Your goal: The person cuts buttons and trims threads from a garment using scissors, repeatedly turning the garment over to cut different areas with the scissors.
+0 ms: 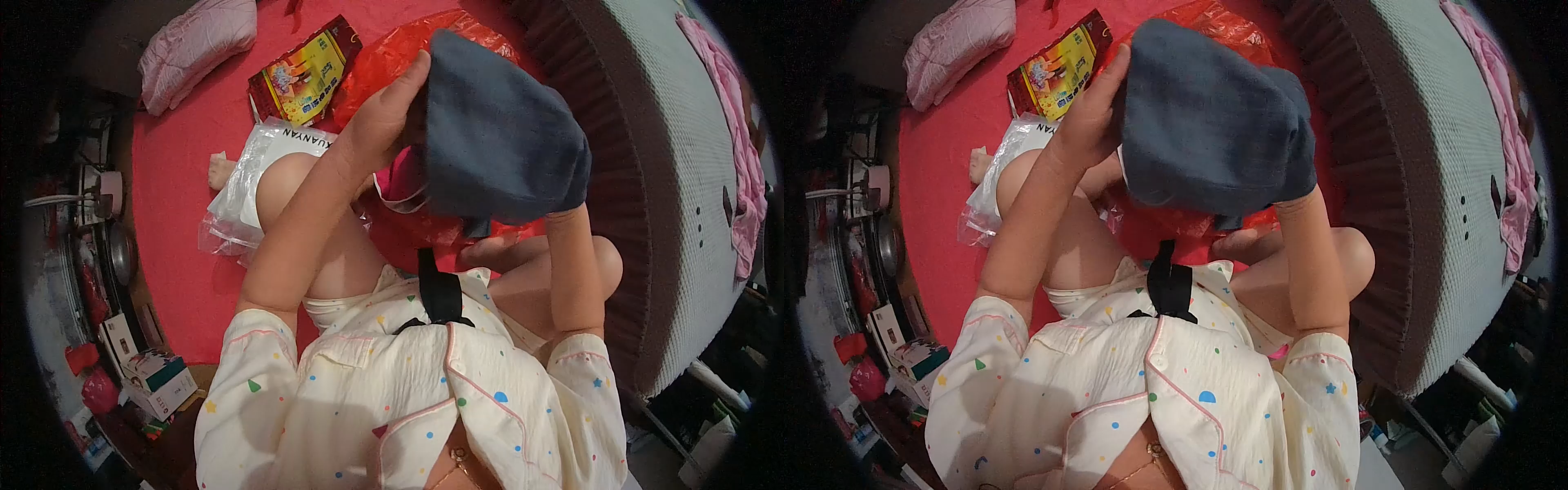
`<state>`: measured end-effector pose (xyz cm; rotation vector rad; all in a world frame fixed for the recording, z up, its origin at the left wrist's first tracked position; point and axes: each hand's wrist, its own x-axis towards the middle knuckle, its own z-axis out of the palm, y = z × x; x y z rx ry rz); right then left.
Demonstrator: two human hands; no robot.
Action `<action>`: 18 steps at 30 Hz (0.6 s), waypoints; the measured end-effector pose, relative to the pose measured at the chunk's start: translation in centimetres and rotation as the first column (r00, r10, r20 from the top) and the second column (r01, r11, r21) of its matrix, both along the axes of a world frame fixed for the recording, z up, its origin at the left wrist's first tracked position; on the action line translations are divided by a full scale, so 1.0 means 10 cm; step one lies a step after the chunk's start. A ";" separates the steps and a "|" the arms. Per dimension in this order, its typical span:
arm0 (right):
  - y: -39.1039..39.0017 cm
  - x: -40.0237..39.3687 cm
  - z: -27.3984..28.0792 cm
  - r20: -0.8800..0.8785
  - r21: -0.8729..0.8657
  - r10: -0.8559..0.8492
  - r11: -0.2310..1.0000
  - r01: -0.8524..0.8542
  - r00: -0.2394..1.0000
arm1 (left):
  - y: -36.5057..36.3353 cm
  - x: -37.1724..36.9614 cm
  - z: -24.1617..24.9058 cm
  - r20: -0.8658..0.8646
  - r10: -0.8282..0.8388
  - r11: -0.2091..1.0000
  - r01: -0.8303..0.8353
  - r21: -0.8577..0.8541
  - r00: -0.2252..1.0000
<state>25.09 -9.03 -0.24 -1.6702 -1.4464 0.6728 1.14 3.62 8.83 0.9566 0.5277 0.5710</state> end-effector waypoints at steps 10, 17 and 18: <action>0.33 0.20 0.27 -0.860 -0.010 -0.012 1.000 0.008 0.510 | -0.08 0.09 -0.36 -0.319 -0.116 0.839 0.265 0.476 0.941; 0.27 0.70 0.17 -0.941 -0.088 -0.085 0.996 0.006 0.327 | 0.51 0.48 0.36 0.012 -0.152 0.986 0.151 0.077 0.988; 0.22 0.69 0.28 -0.913 0.051 0.022 0.997 0.061 0.408 | 0.54 0.57 0.52 0.130 -0.218 0.975 0.222 -0.015 0.967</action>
